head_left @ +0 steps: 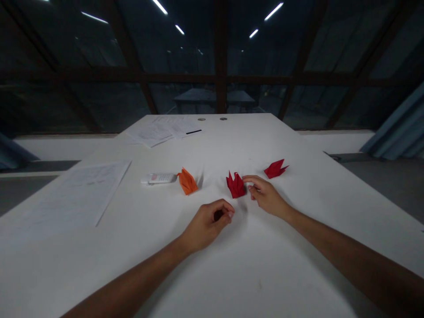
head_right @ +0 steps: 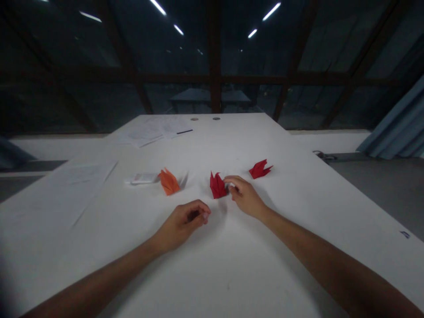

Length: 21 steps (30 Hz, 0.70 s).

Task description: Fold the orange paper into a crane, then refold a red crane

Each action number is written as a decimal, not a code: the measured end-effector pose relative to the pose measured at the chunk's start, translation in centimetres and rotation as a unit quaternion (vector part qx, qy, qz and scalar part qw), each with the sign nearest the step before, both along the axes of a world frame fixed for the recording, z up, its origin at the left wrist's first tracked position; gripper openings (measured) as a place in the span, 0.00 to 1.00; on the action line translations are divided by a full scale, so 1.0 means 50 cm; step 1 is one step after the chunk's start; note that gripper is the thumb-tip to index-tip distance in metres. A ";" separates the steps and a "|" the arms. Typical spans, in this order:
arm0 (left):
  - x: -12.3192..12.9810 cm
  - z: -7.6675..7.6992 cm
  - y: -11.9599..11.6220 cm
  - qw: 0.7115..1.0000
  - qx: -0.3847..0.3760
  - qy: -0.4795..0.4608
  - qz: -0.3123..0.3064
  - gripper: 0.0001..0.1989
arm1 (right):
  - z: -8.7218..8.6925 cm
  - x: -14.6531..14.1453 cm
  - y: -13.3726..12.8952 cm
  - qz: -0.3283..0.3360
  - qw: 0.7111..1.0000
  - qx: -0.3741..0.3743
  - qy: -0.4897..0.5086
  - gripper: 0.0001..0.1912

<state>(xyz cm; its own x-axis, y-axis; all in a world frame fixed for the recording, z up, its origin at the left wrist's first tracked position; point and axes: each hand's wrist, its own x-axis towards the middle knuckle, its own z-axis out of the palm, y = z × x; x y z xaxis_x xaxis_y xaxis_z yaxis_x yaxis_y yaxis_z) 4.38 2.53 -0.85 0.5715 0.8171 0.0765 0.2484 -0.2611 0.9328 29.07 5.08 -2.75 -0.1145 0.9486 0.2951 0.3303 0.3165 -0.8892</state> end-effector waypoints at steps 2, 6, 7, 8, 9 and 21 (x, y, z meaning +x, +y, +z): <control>0.001 0.000 0.001 1.000 0.000 -0.002 0.000 0.07 | 0.003 0.000 0.006 0.035 0.999 0.009 -0.018 0.13; 0.000 0.003 0.002 1.000 0.010 0.010 -0.009 0.08 | 0.014 -0.002 -0.009 0.091 0.993 0.040 -0.065 0.13; 0.000 0.004 0.002 1.000 0.016 0.015 -0.011 0.08 | 0.017 -0.003 -0.017 0.103 0.991 0.047 -0.075 0.13; 0.000 0.006 0.002 0.999 0.023 0.020 -0.012 0.08 | 0.020 -0.004 -0.025 0.112 0.989 0.055 -0.083 0.14; -0.001 0.008 0.001 0.999 0.030 0.025 -0.012 0.09 | 0.023 -0.006 -0.033 0.120 0.987 0.062 -0.088 0.15; -0.002 -0.003 0.001 0.999 0.031 0.029 -0.015 0.09 | 0.155 0.016 -0.096 -0.162 0.872 0.422 -0.189 0.41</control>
